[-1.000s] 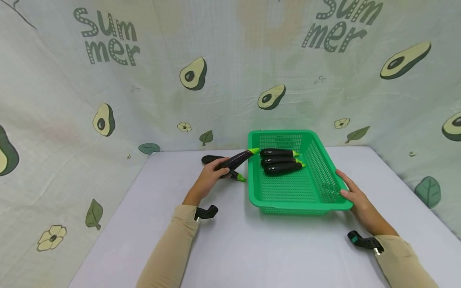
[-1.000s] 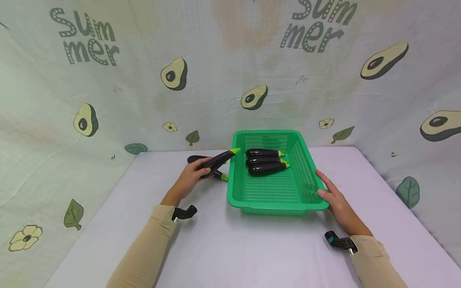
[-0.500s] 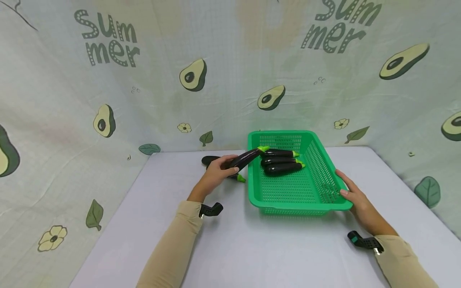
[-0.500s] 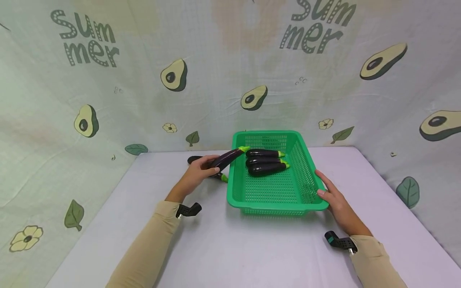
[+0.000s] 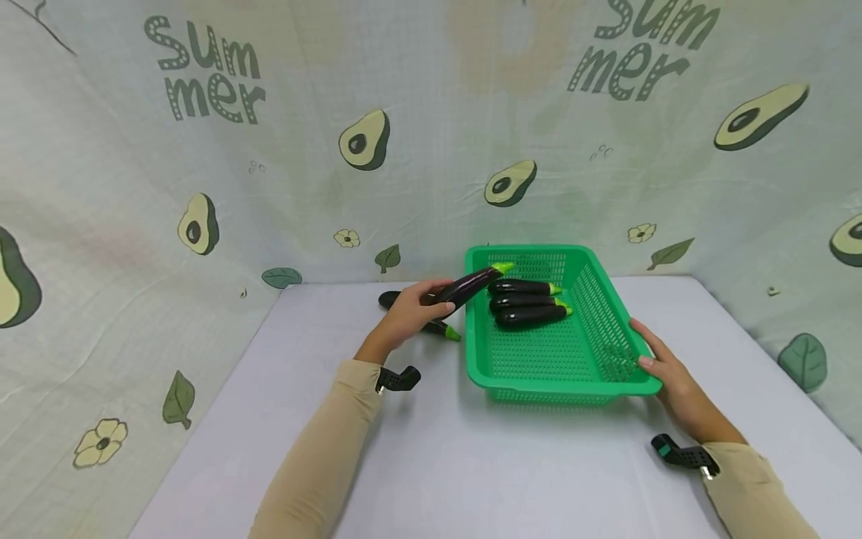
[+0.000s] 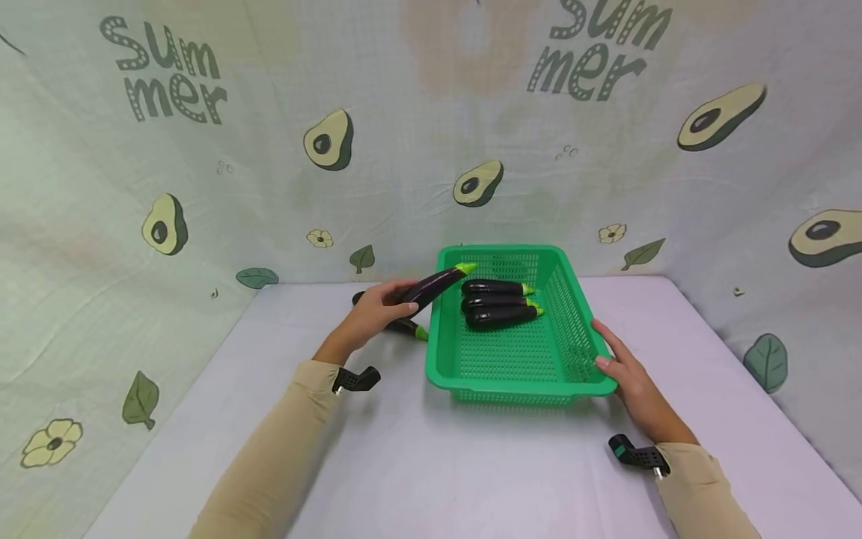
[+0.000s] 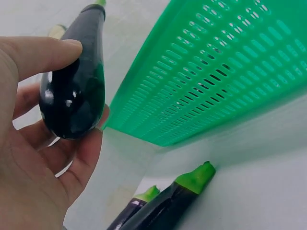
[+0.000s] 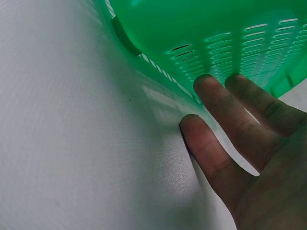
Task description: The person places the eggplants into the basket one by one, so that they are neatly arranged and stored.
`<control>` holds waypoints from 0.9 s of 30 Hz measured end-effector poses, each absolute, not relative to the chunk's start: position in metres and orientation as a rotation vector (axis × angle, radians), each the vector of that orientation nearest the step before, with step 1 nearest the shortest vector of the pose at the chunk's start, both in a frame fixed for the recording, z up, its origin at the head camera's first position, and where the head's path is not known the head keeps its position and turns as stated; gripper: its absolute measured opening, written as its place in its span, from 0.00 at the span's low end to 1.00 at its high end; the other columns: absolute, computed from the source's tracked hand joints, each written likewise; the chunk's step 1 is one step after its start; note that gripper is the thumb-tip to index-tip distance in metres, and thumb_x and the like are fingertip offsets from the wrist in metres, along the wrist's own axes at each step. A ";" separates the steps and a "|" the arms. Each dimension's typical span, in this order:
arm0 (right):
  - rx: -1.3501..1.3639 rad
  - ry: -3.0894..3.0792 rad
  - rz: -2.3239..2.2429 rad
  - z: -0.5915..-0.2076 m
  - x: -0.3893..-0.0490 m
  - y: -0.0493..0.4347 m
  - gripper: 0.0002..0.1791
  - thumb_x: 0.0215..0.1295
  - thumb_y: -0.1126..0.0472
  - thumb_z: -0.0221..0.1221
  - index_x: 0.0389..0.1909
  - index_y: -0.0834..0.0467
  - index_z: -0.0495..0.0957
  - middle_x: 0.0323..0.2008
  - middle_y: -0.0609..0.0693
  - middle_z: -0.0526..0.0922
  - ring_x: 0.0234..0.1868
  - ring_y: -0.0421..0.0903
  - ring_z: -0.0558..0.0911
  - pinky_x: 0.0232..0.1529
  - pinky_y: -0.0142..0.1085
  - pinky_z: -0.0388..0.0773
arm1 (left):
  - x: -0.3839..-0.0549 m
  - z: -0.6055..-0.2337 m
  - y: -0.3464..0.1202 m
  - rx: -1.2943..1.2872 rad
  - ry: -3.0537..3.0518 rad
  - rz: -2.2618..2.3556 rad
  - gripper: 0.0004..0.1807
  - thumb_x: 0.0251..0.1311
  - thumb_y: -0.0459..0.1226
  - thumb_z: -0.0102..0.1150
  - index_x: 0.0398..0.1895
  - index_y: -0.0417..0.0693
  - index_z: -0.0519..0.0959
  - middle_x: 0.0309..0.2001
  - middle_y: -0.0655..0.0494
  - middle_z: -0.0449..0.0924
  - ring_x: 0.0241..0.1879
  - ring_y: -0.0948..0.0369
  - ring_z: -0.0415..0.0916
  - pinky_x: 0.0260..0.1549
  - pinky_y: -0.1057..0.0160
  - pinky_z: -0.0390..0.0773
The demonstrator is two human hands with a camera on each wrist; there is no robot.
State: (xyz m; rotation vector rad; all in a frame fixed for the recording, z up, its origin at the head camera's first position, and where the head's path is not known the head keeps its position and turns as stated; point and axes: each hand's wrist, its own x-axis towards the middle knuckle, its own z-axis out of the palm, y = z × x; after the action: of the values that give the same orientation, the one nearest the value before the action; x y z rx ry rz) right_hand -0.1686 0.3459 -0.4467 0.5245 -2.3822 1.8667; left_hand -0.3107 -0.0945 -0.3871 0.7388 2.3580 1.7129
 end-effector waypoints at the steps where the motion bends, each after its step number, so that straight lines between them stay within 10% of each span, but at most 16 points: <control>1: 0.526 -2.377 1.873 -0.447 -0.169 0.346 0.33 0.80 0.63 0.37 0.82 0.50 0.43 0.66 0.41 0.59 0.50 0.32 0.75 0.49 0.22 0.66 | -0.312 -0.386 -0.093 0.746 2.364 1.700 0.27 0.65 0.43 0.67 0.67 0.54 0.75 0.59 0.54 0.78 0.54 0.56 0.76 0.52 0.57 0.78; 27: 0.539 -2.373 1.881 -0.448 -0.170 0.347 0.33 0.80 0.63 0.36 0.82 0.49 0.42 0.71 0.40 0.53 0.56 0.33 0.69 0.50 0.22 0.64 | -0.317 -0.355 -0.058 0.829 2.308 1.433 0.31 0.69 0.52 0.60 0.71 0.53 0.70 0.61 0.55 0.75 0.56 0.59 0.75 0.55 0.56 0.76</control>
State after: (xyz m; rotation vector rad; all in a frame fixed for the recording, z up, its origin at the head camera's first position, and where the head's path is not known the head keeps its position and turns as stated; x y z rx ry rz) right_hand -0.1702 0.3474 -0.4480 0.5388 -2.3729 1.8808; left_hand -0.3174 -0.0576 -0.3554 0.8292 2.3075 1.4329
